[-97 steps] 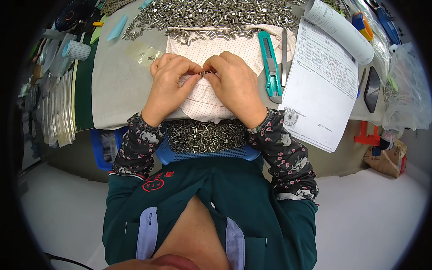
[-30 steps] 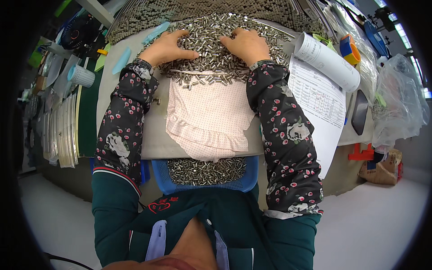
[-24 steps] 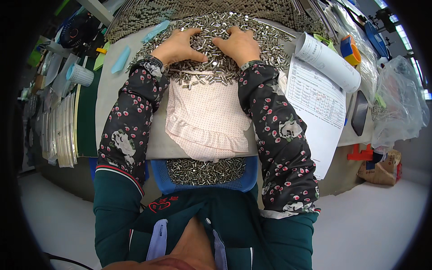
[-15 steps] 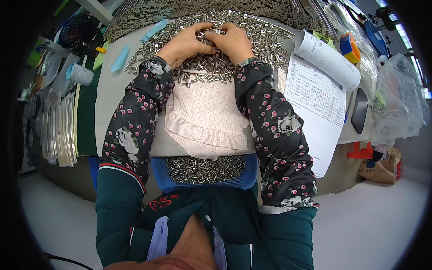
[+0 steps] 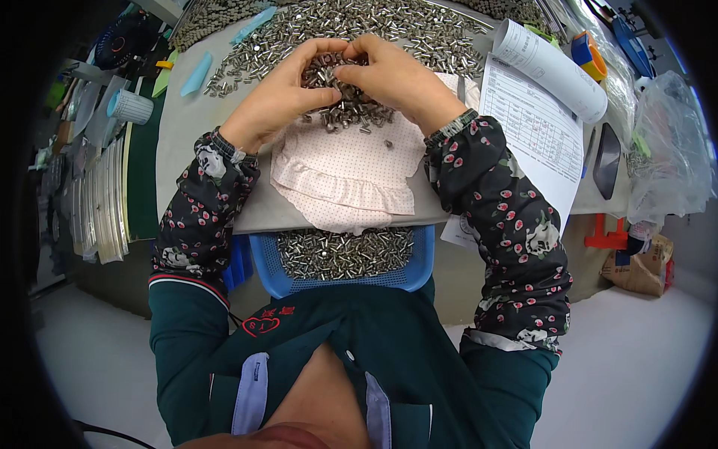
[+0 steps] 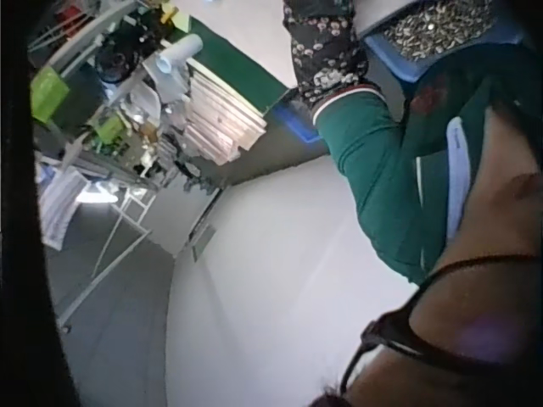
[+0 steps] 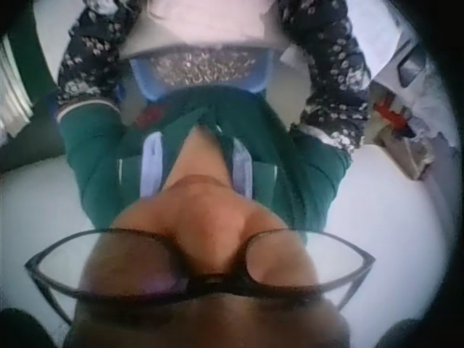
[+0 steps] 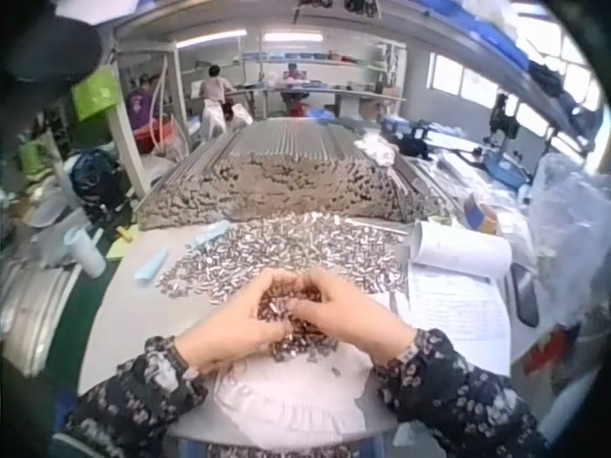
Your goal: The person picks small metal components from a pile by hand and sorts them onto a table and into a plastic tray.
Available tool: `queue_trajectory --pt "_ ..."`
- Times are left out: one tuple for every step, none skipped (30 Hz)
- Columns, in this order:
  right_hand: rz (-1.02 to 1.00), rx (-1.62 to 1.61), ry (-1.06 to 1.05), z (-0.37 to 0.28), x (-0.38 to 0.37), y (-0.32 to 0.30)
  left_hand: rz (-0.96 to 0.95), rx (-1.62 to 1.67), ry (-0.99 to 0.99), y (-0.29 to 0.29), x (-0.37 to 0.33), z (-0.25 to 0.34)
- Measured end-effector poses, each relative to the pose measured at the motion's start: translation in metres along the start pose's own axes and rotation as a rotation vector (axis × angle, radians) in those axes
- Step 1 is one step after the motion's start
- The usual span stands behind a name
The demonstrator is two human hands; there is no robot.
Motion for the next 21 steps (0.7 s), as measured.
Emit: queue_trajectory --pt "-0.022 0.056 -0.048 -0.003 0.008 0.002 0.000 0.005 -0.006 0.003 0.009 0.000" --pt "-0.034 0.049 -0.123 -0.009 0.018 0.002 -0.006 0.001 0.006 0.007 0.019 0.002" --pt "-0.039 0.047 -0.119 -0.016 0.027 0.001 -0.013 -0.003 0.019 0.009 0.028 0.004" --pt "-0.079 0.090 -0.159 -0.025 0.036 0.002 -0.069 0.061 0.070 0.012 0.037 0.006" --pt "-0.120 0.132 -0.200 -0.029 0.043 0.006 -0.068 0.065 0.065 0.014 0.045 0.005" --pt "-0.138 0.106 -0.266 -0.031 0.048 0.009 -0.054 0.057 0.108 0.017 0.053 0.007" --pt "-0.141 0.108 -0.261 -0.031 0.054 0.011 -0.040 0.048 0.151 0.019 0.060 0.009" --pt "-0.109 0.187 -0.308 -0.034 0.063 0.012 -0.079 0.063 0.112 0.022 0.069 0.011" --pt "-0.073 0.267 -0.356 -0.037 0.069 0.012 -0.082 0.066 0.113 0.024 0.076 0.011" --pt "0.001 0.353 -0.452 -0.035 0.073 0.012 -0.024 0.007 0.104 0.023 0.083 0.012" --pt "0.003 0.356 -0.446 -0.035 0.080 0.010 0.034 -0.051 0.096 0.022 0.089 0.011" --pt "0.063 0.420 -0.446 -0.043 0.092 0.007 0.149 -0.216 0.187 0.017 0.098 0.011" --pt "0.123 0.484 -0.443 -0.046 0.103 0.003 0.148 -0.208 0.185 0.019 0.105 0.009" --pt "0.178 0.573 -0.429 -0.044 0.113 0.001 0.206 -0.304 0.219 0.018 0.112 0.010" --pt "0.175 0.578 -0.422 -0.042 0.123 0.000 0.264 -0.399 0.252 0.019 0.118 0.010" --pt "0.123 0.699 -0.289 -0.033 0.131 0.001 0.272 -0.394 0.227 0.024 0.123 0.010" --pt "0.071 0.818 -0.154 -0.022 0.136 0.001 0.271 -0.387 0.226 0.030 0.127 0.007" --pt "0.140 0.876 -0.267 -0.019 0.145 0.001 0.248 -0.436 0.277 0.037 0.130 0.009" --pt "0.138 0.877 -0.265 -0.011 0.149 0.005 0.229 -0.486 0.321 0.043 0.132 0.007" --pt "0.150 0.940 -0.289 -0.006 0.152 0.010 0.231 -0.527 0.389 0.049 0.132 0.008" --pt "0.162 1.002 -0.317 -0.002 0.154 0.014 0.233 -0.527 0.387 0.054 0.130 0.007"
Point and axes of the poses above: each hand's wrist, its own x-axis away from the middle knuckle, its own y-axis out of the palm, z = x × y, the point moved 5 cm from there along -x, towards the middle knuckle, and after that the axes turned 5 degrees about x, right-handed, at the moved point
